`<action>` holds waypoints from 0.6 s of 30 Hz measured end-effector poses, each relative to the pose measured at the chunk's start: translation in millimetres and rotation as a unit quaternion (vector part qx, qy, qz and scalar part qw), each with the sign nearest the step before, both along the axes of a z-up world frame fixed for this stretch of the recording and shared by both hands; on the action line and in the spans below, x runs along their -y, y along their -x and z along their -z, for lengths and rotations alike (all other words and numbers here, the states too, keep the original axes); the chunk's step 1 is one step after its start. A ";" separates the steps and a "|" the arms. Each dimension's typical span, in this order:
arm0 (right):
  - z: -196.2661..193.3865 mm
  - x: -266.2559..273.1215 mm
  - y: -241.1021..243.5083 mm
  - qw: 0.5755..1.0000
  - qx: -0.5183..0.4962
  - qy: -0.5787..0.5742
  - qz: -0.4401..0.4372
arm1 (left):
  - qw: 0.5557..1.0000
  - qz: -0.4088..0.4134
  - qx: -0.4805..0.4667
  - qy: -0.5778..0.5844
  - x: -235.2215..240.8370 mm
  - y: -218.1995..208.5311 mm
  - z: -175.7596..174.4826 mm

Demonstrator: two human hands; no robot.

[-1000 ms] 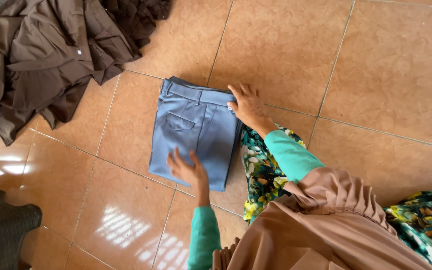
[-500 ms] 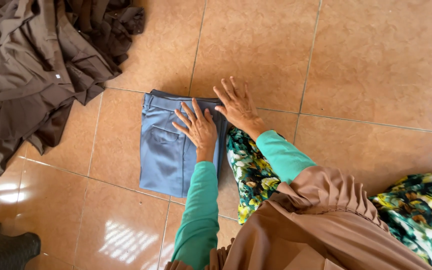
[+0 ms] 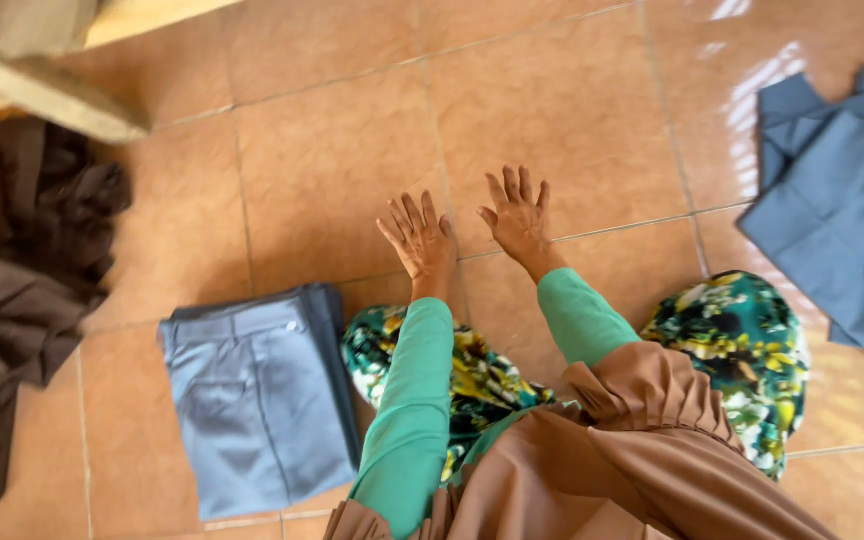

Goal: The person sits on a tiled floor and folds several pairs of grey trousers by hand. They smooth the fabric, fold the legs together, and then fold the trousers into neat rectangles, stacking them on the floor.

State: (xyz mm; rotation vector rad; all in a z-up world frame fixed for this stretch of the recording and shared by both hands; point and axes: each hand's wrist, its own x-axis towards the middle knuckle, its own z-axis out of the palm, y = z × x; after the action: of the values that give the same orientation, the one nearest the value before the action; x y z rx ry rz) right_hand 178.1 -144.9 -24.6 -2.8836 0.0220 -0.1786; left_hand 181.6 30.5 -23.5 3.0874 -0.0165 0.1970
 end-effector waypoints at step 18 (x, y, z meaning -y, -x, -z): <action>-0.3 285.9 68.4 0.968 -0.096 -0.012 0.232 | 0.959 0.237 -0.139 -0.072 346.8 -5.3 19.0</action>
State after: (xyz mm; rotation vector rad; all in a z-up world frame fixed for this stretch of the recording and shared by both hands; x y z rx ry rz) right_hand 109.8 -430.8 -24.3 -2.8106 0.7298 0.0201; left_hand 186.9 -316.3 -42.5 3.0994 -0.7805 -0.2683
